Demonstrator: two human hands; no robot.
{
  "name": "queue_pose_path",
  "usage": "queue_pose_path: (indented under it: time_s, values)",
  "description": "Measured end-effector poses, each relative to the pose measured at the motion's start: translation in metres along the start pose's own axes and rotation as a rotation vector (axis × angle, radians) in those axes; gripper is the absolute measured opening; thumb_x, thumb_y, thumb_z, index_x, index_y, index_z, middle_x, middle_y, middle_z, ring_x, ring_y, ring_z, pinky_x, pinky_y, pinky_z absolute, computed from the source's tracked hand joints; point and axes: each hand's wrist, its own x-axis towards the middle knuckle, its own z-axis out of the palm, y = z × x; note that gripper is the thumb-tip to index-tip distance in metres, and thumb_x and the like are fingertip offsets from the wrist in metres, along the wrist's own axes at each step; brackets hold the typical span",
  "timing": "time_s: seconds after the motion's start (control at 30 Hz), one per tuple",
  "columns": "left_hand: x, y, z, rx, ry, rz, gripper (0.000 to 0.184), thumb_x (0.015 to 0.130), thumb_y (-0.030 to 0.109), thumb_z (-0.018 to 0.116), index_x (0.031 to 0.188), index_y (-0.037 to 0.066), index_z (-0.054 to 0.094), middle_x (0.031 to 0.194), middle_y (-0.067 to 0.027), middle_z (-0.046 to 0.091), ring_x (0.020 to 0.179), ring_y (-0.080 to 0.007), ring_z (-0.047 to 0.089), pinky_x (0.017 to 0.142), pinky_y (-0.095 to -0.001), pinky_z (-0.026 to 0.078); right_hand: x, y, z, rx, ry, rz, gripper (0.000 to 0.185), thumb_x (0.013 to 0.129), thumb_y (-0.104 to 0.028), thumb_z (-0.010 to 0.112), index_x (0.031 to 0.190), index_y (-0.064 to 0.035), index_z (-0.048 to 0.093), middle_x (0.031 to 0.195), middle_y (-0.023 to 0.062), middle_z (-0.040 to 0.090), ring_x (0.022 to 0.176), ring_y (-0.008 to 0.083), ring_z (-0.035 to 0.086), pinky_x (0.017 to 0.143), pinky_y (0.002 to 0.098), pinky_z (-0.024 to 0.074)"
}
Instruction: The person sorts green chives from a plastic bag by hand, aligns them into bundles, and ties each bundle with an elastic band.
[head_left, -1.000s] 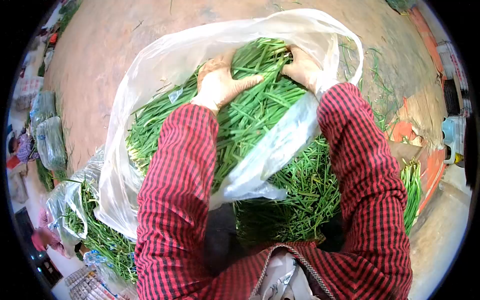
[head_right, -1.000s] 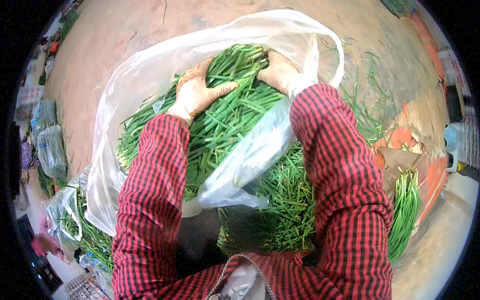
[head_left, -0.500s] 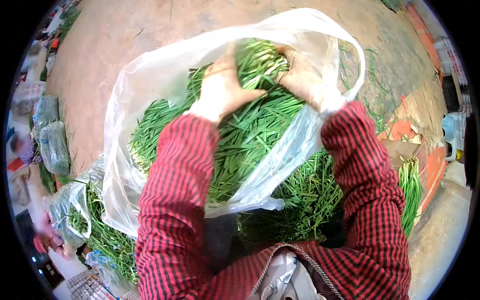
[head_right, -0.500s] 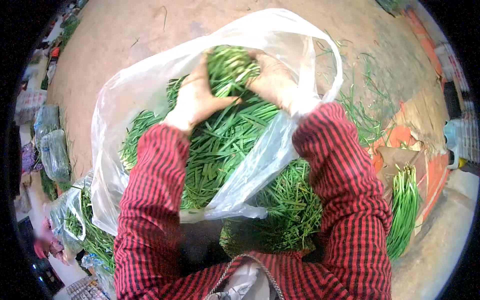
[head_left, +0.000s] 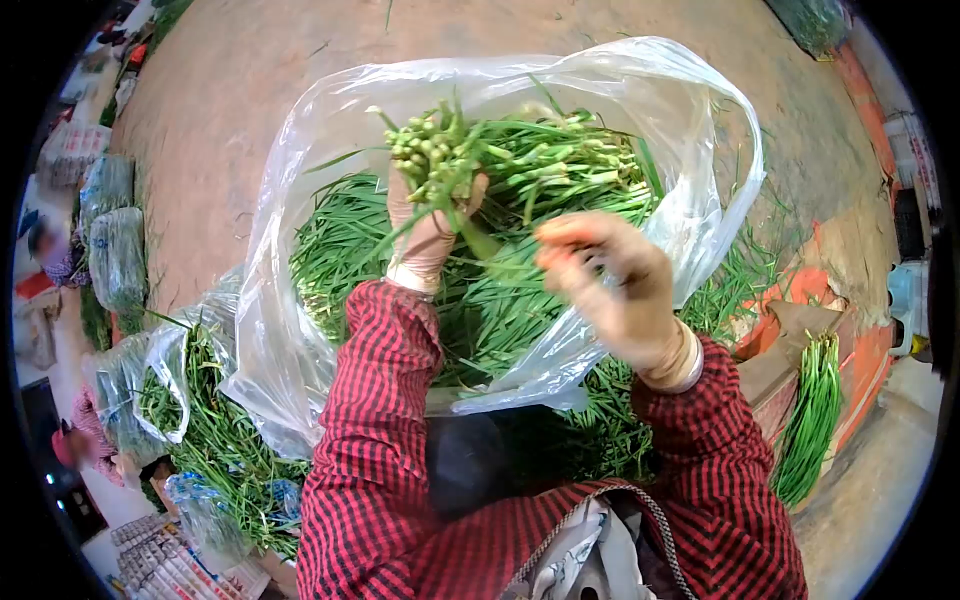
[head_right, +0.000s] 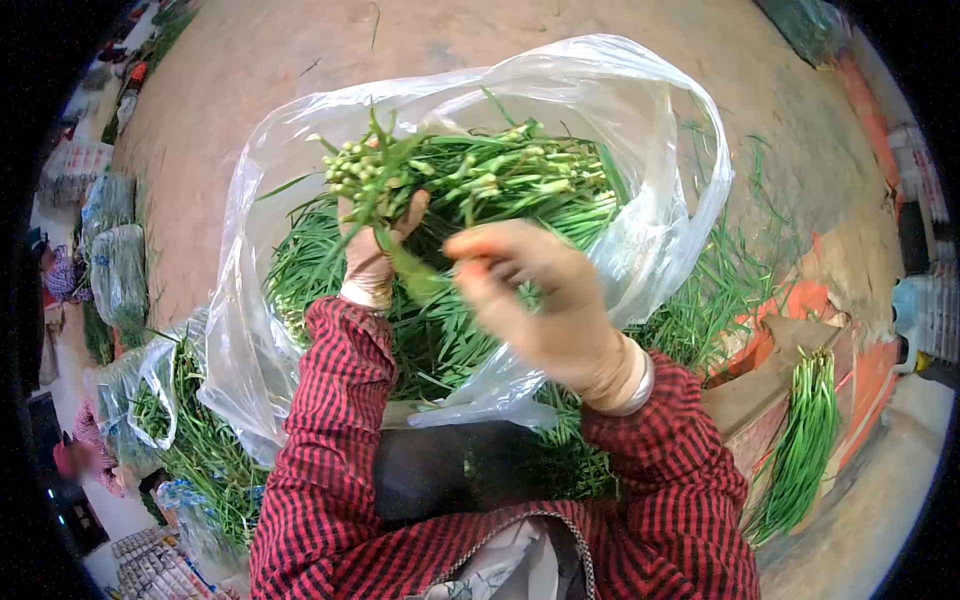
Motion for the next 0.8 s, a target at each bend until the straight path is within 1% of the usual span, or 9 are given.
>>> queue_pose_path:
  time_s: [0.1,0.2,0.27,0.33,0.5,0.6,0.7,0.77,0.8]
  values:
    - [0.005,0.003,0.020,-0.175,-0.036,-0.031,0.051,0.086,0.005,0.066,0.130,0.005,0.041,0.125,-0.0131,0.053,0.111,-0.0248,0.058,0.090,-0.0397,0.055,-0.006,0.025,-0.015,0.234,0.326,0.162,0.027,0.092,-0.012,0.058,0.117,-0.0009,0.057,0.106,0.0075,0.061,0.108,0.0178,0.058,0.096,0.0320,0.0456]
    - [0.008,-0.017,0.002,0.044,-0.120,-0.016,0.049,0.099,0.045,0.039,0.141,0.019,0.040,0.136,-0.0036,0.048,0.122,-0.0287,0.048,0.095,-0.0516,0.047,0.010,0.026,-0.013,0.514,0.508,0.176,0.032,0.097,-0.023,0.052,0.121,-0.0017,0.055,0.117,0.0096,0.057,0.119,0.0178,0.050,0.106,0.0353,0.0358]
    - [0.015,-0.009,0.013,-0.039,-0.096,-0.086,0.049,0.098,0.047,0.043,0.137,0.019,0.044,0.133,-0.0063,0.051,0.119,-0.0301,0.051,0.095,-0.0509,0.047,0.022,0.034,-0.005,0.523,0.383,0.210,0.037,0.098,-0.028,0.050,0.124,-0.0018,0.054,0.122,0.0102,0.055,0.122,0.0181,0.048,0.107,0.0349,0.0337]
    - [0.016,0.020,0.042,-0.955,-0.145,-0.476,0.065,0.084,0.030,0.070,0.133,0.002,0.037,0.123,-0.0139,0.054,0.113,-0.0284,0.055,0.098,-0.0462,0.046,0.037,0.048,0.011,0.444,0.289,0.186,0.043,0.101,-0.034,0.043,0.130,-0.0028,0.051,0.129,0.0107,0.054,0.126,0.0191,0.045,0.108,0.0322,0.0313]
    - [0.006,0.060,0.076,-0.603,0.035,-0.546,0.099,0.069,0.040,0.077,0.141,-0.002,0.023,0.127,-0.0178,0.051,0.116,-0.0317,0.052,0.101,-0.0473,0.040,0.048,0.034,0.012,0.478,0.157,0.321,0.066,0.099,-0.043,0.045,0.145,0.0017,0.029,0.143,0.0119,0.041,0.131,0.0194,0.039,0.111,0.0332,0.0289]
    - [0.000,0.061,0.077,-0.509,0.045,-0.505,0.124,0.058,0.040,0.085,0.148,-0.003,0.011,0.130,-0.0199,0.049,0.118,-0.0331,0.051,0.102,-0.0469,0.038,0.022,0.032,0.038,0.216,0.071,0.028,0.084,0.090,-0.034,0.065,0.147,0.0072,0.018,0.137,0.0163,0.043,0.130,0.0219,0.039,0.111,0.0330,0.0256]
    - [-0.002,0.052,0.074,-0.418,0.146,-0.256,0.077,0.076,0.044,0.075,0.131,0.000,0.044,0.109,-0.0119,0.063,0.088,-0.0222,0.067,0.078,-0.0351,0.055,0.010,0.016,0.044,0.304,0.030,0.002,0.094,0.088,-0.034,0.068,0.146,0.0107,0.010,0.141,0.0192,0.039,0.132,0.0237,0.037,0.110,0.0335,0.0294]
    - [0.006,0.042,0.059,-0.379,0.133,-0.403,0.087,0.066,0.044,0.081,0.130,-0.001,0.043,0.101,-0.0123,0.065,0.087,-0.0253,0.067,0.078,-0.0381,0.054,0.019,0.015,0.033,0.111,-0.064,-0.039,0.087,0.090,-0.033,0.065,0.148,0.0060,0.013,0.144,0.0184,0.037,0.134,0.0241,0.035,0.111,0.0350,0.0279]
    - [0.009,0.014,0.038,0.215,0.065,-0.013,0.081,0.066,0.044,0.081,0.124,0.000,0.047,0.097,-0.0119,0.065,0.084,-0.0267,0.067,0.076,-0.0377,0.054,0.026,0.016,0.026,-0.086,-0.156,-0.084,0.080,0.093,-0.031,0.061,0.149,0.0013,0.015,0.147,0.0177,0.034,0.136,0.0246,0.033,0.113,0.0364,0.0263]
